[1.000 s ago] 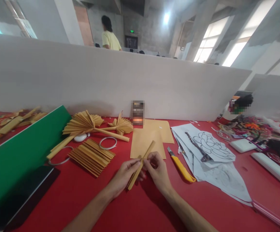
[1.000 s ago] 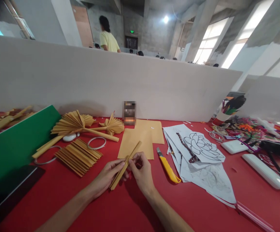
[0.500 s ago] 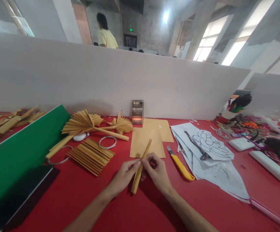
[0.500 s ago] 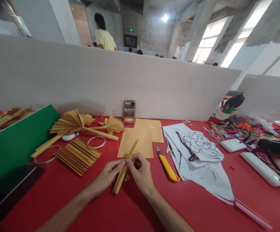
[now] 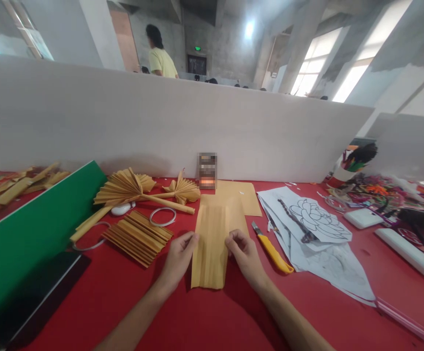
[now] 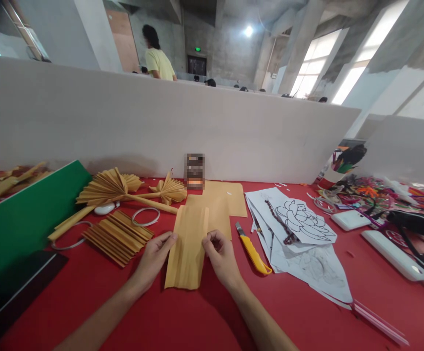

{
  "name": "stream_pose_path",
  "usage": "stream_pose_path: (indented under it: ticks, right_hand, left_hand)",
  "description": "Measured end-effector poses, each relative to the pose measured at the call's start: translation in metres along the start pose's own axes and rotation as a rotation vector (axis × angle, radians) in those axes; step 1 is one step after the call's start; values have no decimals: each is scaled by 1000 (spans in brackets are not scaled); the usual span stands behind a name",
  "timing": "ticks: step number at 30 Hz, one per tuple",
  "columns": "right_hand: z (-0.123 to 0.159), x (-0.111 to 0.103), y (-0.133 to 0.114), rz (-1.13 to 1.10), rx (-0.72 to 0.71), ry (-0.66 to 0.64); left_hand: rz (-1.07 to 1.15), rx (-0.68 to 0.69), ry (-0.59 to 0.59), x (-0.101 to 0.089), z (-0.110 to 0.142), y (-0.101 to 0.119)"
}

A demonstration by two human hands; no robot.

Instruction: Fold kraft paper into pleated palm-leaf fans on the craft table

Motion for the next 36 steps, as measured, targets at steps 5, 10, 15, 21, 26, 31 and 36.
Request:
stream_pose_path:
  ticks: [5, 10, 15, 21, 26, 31, 36]
  right_hand:
    - [-3, -5, 3, 42, -1, 29]
    - [-1, -3, 4, 61, -11, 64]
    - [5, -2, -4, 281, -166, 159]
    - [17, 14, -24, 721, -452, -33]
    - [20, 21, -20, 738, -376, -95]
    - [19, 22, -15, 678, -339, -90]
    - [17, 21, -14, 542, -271, -134]
  left_hand:
    - [-8, -3, 17, -3, -1, 1]
    - [99, -79, -99, 5, 4, 5]
    - [222, -142, -224, 13, 9, 8]
    - [125, -141, -163, 11, 6, 1]
    - [82, -137, -181, 12, 6, -1]
    - [50, -117, -168, 12, 6, 0]
    - [101, -166, -157, 12, 8, 3]
Point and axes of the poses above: each hand's wrist, its own z-axis away from the middle knuckle, its own x-axis out of the palm, y = z × x, the point moved 3 cm from there along -z, towards the middle knuckle, and after that the axes turned 7 degrees about -x, right-handed, at the moved point
